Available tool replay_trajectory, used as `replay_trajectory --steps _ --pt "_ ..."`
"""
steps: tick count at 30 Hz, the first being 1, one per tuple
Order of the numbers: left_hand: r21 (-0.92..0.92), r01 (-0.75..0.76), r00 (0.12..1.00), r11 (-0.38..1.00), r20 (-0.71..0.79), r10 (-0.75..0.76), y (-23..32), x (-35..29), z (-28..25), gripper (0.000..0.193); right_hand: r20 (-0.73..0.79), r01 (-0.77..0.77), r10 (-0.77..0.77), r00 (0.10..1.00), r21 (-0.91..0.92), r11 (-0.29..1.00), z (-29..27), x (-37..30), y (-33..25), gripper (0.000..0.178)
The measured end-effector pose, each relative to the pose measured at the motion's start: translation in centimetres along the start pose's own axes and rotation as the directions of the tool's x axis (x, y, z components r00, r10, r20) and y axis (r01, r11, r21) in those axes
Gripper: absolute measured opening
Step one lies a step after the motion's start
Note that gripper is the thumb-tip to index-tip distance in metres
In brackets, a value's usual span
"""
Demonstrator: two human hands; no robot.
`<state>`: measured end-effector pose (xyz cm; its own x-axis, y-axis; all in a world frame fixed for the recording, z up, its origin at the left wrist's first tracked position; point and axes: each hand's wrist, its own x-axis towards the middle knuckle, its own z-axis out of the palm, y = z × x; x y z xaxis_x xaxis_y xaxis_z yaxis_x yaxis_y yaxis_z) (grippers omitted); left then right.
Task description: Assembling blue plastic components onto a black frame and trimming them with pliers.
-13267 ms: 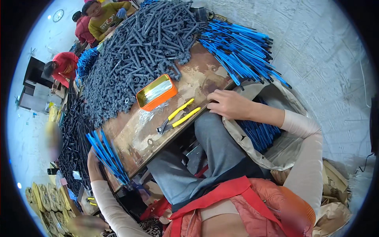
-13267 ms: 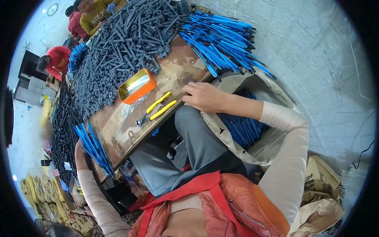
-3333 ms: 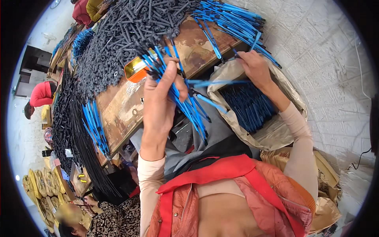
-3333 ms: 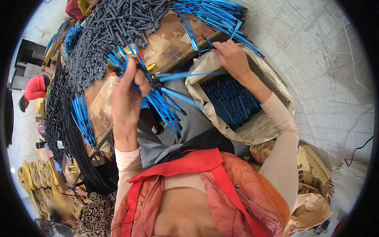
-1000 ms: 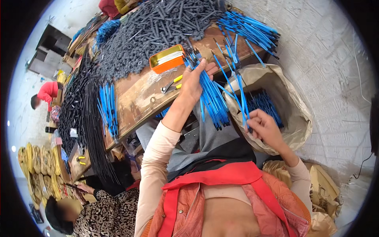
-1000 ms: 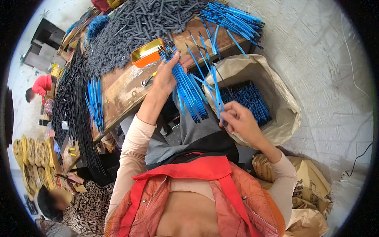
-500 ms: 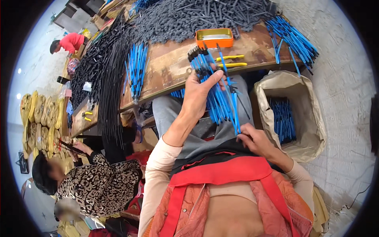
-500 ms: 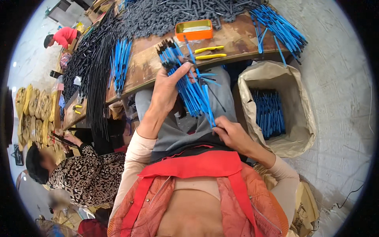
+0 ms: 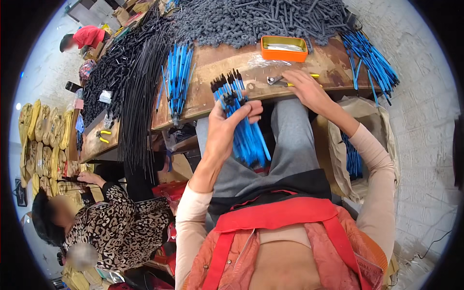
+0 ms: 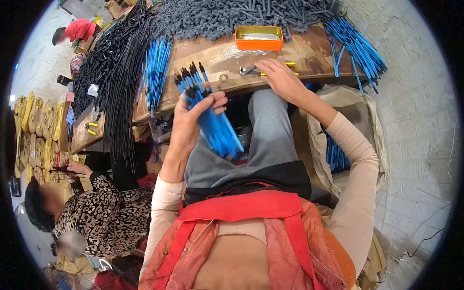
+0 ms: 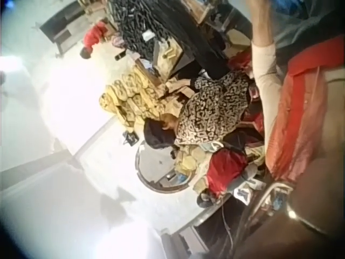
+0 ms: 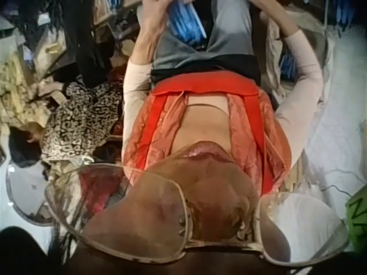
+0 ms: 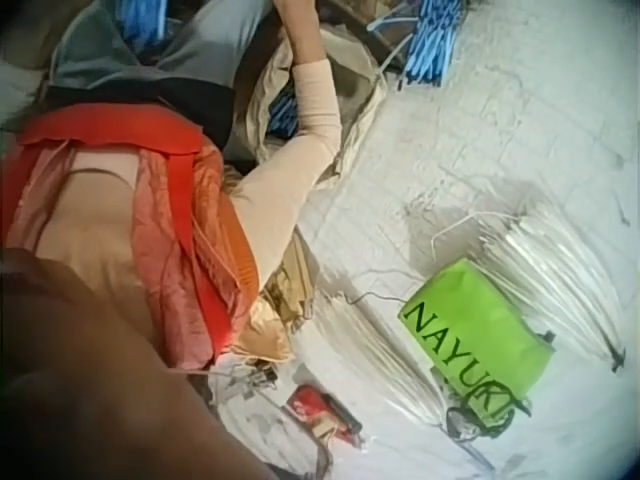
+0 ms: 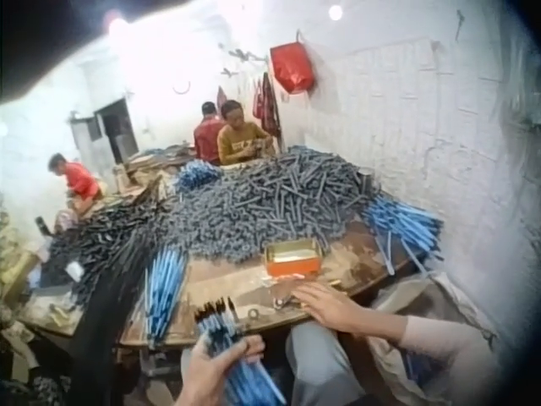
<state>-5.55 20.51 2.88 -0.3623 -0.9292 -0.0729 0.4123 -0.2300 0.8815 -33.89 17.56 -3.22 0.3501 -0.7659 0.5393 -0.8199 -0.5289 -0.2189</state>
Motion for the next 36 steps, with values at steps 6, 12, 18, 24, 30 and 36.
replay_trajectory --steps 6,12,18,24,30,36 --pt "0.269 -0.13 0.988 0.954 0.117 0.101 -4.2 4.0 -2.7 0.021 0.131 -0.085 0.099 0.986 -0.109 0.99 -2.0 0.5 3.8 0.036" --pt "0.213 -0.14 0.986 0.967 0.117 0.117 -4.5 5.2 -2.8 0.024 0.056 -0.025 0.033 0.998 -0.137 0.99 -1.4 10.8 7.4 0.016" --pt "0.023 0.111 0.979 0.994 0.168 -0.113 -2.2 6.3 -2.7 0.046 0.423 -0.099 0.16 0.892 -0.162 0.982 0.8 13.5 11.7 0.016" --pt "-0.079 0.168 0.945 0.983 0.297 -0.137 -3.2 6.8 -4.7 0.066 0.343 -0.224 0.193 0.919 0.055 0.973 0.8 13.3 11.6 0.014" --pt "-0.06 0.27 0.937 0.961 0.246 -0.248 -2.7 4.7 -3.1 0.054 0.177 -0.148 0.117 0.977 0.168 0.975 1.4 11.7 11.3 0.013" --pt "0.161 -0.012 0.991 0.987 0.137 -0.01 -5.0 4.1 -2.7 0.023 0.046 -0.149 0.143 0.989 0.188 0.971 1.7 12.1 9.4 0.012"
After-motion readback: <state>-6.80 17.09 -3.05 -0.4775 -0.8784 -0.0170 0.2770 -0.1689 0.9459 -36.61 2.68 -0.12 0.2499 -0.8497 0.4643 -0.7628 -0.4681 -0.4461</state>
